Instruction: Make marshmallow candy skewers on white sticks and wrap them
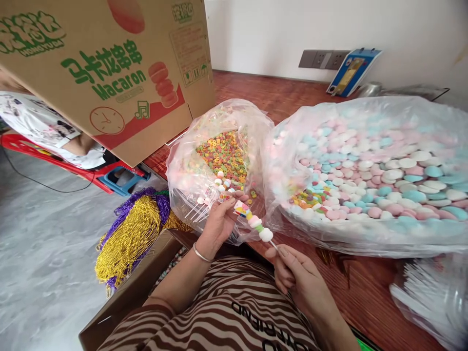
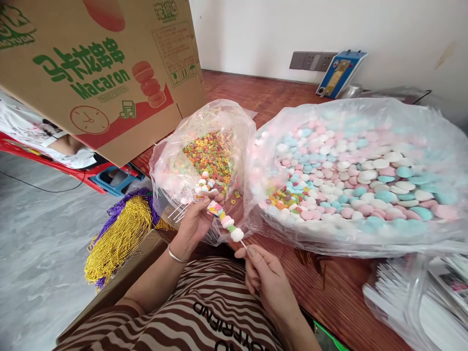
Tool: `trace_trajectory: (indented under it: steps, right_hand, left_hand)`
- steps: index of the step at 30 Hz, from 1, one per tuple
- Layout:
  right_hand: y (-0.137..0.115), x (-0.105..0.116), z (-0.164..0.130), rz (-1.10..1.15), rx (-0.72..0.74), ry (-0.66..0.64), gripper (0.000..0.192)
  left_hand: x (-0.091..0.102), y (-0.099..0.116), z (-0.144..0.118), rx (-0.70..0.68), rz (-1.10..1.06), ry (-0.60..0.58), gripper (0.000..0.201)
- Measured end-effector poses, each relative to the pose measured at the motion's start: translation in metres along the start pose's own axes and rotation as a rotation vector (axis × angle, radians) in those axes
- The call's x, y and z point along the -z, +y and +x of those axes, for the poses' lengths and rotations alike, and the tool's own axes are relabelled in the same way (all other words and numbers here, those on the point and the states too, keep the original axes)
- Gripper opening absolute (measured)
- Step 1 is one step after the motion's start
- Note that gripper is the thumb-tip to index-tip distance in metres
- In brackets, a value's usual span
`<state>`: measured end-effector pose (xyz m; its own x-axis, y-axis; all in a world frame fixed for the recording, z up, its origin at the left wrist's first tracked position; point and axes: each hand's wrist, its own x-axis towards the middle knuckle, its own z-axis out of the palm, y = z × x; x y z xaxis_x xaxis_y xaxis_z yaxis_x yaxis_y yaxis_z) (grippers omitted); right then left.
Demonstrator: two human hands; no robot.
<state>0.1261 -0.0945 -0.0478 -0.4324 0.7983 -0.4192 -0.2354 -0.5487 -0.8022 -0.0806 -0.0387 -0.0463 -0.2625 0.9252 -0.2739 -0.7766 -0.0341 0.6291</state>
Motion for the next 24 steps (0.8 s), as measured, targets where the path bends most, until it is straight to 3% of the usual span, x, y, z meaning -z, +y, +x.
trace_trajectory:
  steps: [3, 6, 8, 12, 15, 17, 22, 24]
  right_hand:
    - [0.008, -0.007, 0.002, 0.046, 0.027, -0.003, 0.039]
    - [0.014, -0.006, 0.003, -0.11, 0.118, 0.024, 0.037]
    - [0.017, -0.003, 0.005, -0.38, 0.287, 0.076, 0.033]
    - [0.021, 0.007, 0.012, -1.048, 0.859, 0.222, 0.026]
    - [0.023, 0.011, 0.016, -1.248, 1.017, 0.289, 0.026]
    - [0.022, 0.009, 0.015, -1.134, 0.933, 0.286, 0.024]
    - [0.012, -0.007, 0.008, -0.227, 0.223, 0.044, 0.034]
    - [0.009, -0.013, 0.008, 0.05, 0.058, -0.051, 0.036]
  left_hand:
    - [-0.012, 0.002, -0.001, 0.073, -0.136, -0.017, 0.011]
    - [-0.022, 0.003, -0.002, 0.087, -0.209, -0.022, 0.006]
    - [-0.026, 0.003, -0.002, 0.092, -0.197, -0.002, 0.009]
    - [-0.029, -0.001, -0.003, 0.13, -0.139, 0.057, 0.021]
    - [-0.033, -0.004, -0.003, 0.136, -0.13, 0.084, 0.027]
    - [-0.035, -0.006, -0.004, 0.111, -0.141, 0.073, 0.027]
    - [-0.034, -0.011, -0.005, 0.092, -0.153, -0.081, 0.028]
    - [-0.033, -0.014, -0.005, 0.107, -0.167, -0.125, 0.028]
